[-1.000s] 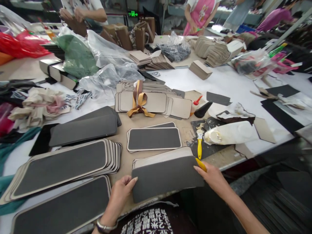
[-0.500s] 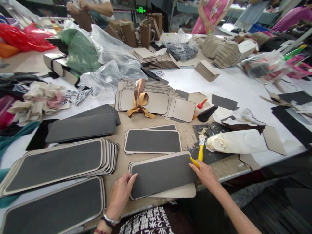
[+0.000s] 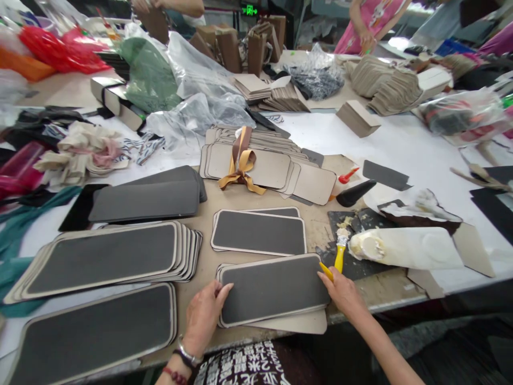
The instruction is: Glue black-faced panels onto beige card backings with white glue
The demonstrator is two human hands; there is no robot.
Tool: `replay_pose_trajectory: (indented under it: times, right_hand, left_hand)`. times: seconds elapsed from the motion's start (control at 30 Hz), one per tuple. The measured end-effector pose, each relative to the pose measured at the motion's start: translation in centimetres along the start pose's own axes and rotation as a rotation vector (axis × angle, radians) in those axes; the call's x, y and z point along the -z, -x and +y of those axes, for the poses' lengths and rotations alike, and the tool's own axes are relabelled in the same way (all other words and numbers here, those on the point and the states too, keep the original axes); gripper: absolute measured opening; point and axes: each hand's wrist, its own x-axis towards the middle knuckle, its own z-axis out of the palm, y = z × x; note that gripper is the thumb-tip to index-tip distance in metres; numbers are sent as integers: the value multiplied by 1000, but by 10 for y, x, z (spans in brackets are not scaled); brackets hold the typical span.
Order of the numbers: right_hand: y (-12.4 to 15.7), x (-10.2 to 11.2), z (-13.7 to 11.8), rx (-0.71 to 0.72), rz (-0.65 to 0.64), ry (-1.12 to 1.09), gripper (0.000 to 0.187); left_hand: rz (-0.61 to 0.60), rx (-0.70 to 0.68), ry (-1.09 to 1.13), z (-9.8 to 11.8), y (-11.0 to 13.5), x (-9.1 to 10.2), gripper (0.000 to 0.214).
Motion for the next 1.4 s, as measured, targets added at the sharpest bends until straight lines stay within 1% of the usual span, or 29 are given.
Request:
replay_pose_trajectory:
  times: [0.17,0.27,0.37,0.5,0.57,0.67,0.77,0.87,1.1,1.4]
  right_hand:
    - [-7,-13,12,30,13,71,26]
    - [-10,-18,16,36,-1,122,28]
    - [-8,-14,12,5,7,147,28]
    - [-2,-5,0,55,104,107,21]
    - [0,-1,-5,54,111,84,19]
    - [4,-1,-12,49,109,69,20]
    - [12,-3,-20,57,111,70,20]
    - [20,-6,-27,51,107,69,21]
    - [26,-7,-30,14,51,-3,22]
    - [25,-6,-33,-60,15,-20,30]
  left_hand:
    - [37,41,21,4,1,0,27]
    - [56,66,29,5,2,-1,26]
    - [54,69,35,5,3,-1,26]
    - [30,51,33,6,3,2,26]
    - [13,35,29,5,2,5,27]
    - [-5,7,0,0,-1,10,28]
    - [12,-12,-50,-8,-4,17,29]
    - [11,-28,-39,-18,-7,20,28]
    - [24,-157,69,-33,-10,14,23]
    - [13,-171,121,-38,-13,10,21]
